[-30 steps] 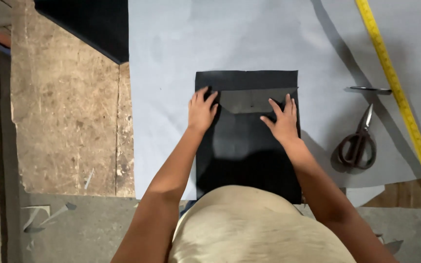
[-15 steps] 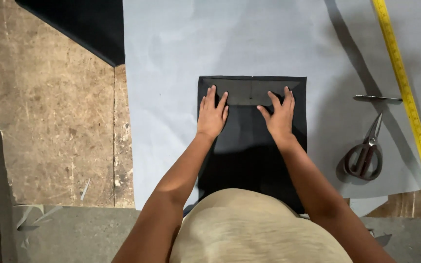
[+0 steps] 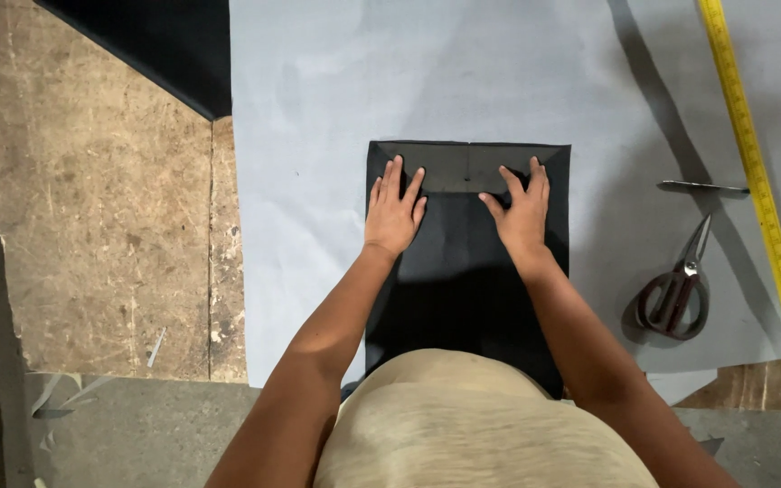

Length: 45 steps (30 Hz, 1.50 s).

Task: Measuring, marking, and cutting black upholstery material using a ruler, scissors, and a template.

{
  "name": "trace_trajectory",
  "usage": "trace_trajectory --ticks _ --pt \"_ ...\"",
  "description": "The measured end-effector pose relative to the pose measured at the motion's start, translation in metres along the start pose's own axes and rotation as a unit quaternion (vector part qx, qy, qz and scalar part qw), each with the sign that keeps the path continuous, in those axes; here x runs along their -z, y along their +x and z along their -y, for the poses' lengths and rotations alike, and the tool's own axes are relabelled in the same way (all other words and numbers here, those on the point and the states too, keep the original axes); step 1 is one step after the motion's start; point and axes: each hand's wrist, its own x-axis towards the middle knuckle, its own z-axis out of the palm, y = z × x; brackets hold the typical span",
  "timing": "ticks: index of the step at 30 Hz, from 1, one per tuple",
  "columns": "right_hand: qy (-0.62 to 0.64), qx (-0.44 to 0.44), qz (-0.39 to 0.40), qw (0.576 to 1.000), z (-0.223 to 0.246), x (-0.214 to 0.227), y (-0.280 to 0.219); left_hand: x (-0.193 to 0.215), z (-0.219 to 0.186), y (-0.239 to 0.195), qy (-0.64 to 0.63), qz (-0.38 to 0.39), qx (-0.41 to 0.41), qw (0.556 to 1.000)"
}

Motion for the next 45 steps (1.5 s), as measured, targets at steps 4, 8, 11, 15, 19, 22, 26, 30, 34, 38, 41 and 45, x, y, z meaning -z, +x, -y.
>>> trace_trajectory --ticks 4,8,11,15,19,22,26,30,34,38,41,45 --pt "0.007 -0.012 -0.002 1.000 0.003 0.000 -0.001 0.004 0.000 0.000 0.000 0.020 0.005 1.000" --pt "0.008 -0.006 0.001 1.000 0.004 0.003 0.000 -0.002 0.001 0.000 -0.004 0.008 0.006 1.000" --pt "0.008 -0.028 0.014 0.999 0.006 0.004 0.000 -0.003 0.001 0.000 0.000 -0.004 0.005 1.000" --pt "-0.002 -0.016 0.011 1.000 -0.002 -0.001 -0.001 -0.001 0.001 0.000 0.002 -0.005 0.001 1.000" --pt "0.003 -0.025 0.016 1.000 0.001 0.000 0.000 0.000 0.001 0.001 0.000 -0.021 -0.001 1.000" --pt "-0.001 -0.026 0.011 1.000 0.004 0.002 -0.001 -0.001 0.001 0.001 0.003 -0.030 -0.004 1.000" --pt "-0.004 -0.028 0.014 1.000 0.002 0.000 -0.001 -0.002 0.001 0.000 0.002 -0.031 -0.005 0.999" --pt "0.001 -0.034 0.018 0.999 0.006 0.004 0.001 -0.001 0.000 0.001 0.003 -0.034 -0.004 0.999" --pt "-0.002 -0.038 0.018 0.999 0.003 -0.001 0.000 0.000 0.000 0.001 0.001 -0.034 -0.003 0.999" --pt "0.005 -0.045 0.028 0.999 0.006 0.004 0.000 0.002 -0.001 0.001 0.001 -0.039 -0.004 0.999" --pt "0.004 -0.043 0.028 0.999 0.005 0.004 0.000 0.002 -0.001 0.002 0.004 -0.040 -0.005 0.999" --pt "0.002 -0.048 0.031 0.998 0.006 0.004 0.001 0.003 -0.001 0.002 -0.003 -0.031 -0.003 1.000"
